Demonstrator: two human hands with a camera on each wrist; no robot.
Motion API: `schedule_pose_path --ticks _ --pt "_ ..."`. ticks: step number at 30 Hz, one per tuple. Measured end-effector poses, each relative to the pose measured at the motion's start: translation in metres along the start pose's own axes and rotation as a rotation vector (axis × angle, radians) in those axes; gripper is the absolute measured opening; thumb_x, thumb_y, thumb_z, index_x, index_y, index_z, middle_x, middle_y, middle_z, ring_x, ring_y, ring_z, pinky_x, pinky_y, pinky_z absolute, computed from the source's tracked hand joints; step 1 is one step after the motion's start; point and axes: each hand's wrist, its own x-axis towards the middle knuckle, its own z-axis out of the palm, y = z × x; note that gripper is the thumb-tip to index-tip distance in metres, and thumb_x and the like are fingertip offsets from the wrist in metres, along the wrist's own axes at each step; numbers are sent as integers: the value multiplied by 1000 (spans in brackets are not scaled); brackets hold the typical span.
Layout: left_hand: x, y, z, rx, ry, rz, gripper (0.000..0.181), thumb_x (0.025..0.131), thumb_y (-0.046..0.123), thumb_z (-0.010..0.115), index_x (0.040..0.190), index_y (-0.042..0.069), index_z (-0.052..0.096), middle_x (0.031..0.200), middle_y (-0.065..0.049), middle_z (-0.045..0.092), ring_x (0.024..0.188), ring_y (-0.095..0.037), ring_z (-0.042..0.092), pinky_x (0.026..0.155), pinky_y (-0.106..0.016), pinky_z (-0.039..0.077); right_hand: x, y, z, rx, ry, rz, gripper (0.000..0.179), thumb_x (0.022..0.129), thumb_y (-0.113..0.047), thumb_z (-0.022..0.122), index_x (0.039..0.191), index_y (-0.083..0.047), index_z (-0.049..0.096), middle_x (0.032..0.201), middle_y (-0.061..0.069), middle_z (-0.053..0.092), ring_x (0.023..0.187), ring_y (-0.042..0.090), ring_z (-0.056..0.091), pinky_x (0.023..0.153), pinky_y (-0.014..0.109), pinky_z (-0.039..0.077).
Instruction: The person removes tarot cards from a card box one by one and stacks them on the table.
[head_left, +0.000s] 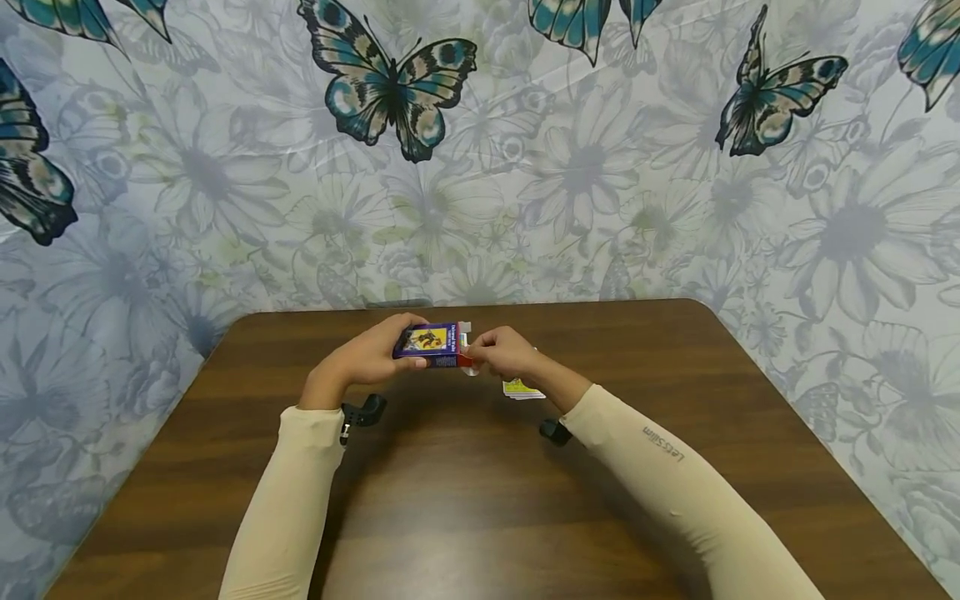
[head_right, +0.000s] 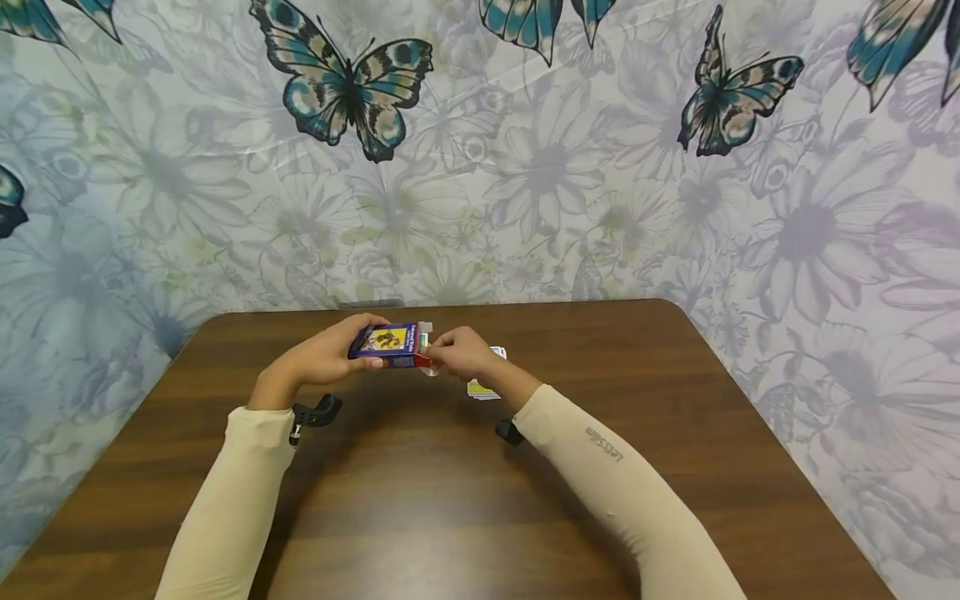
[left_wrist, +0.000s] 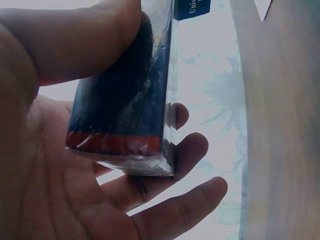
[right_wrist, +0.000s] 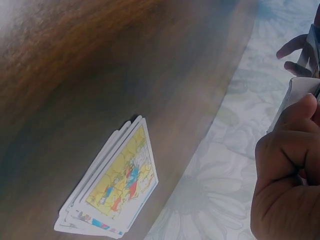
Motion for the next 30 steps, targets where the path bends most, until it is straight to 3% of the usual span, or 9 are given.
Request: schedule_pose_path --ticks 8,17,23,30 --pt "-1 0 0 8 6 16 67 92 36 69 143 5 39 132 -13 51 115 -26 53 104 -49 41 -3 -1 -3 30 21 18 26 96 -31 62 89 -7 71 80 4 64 45 8 26 43 24 24" --pt "0 0 -5 32 23 29 63 92 35 69 142 10 41 131 -11 52 114 -25 53 102 -47 43 -1 -7 -1 24 -5 20 25 98 -28 61 93 -4 69 83 10 67 46 9 30 44 24 26" --pt "-3 -1 -5 40 5 4 64 92 34 70 142 8 41 130 -12 52 114 -24 53 102 -46 44 -2 -5 2 48 -27 19 27 98 -27 61 94 -1 70 79 5 62 47 9 28 44 24 25" --pt "-3 -5 -5 45 20 5 62 91 33 70 141 9 42 129 -12 53 114 -24 52 103 -45 43 -2 -2 -3 53 -7 -5 26 96 -28 64 95 -3 71 84 8 66 46 8 26 44 23 23"
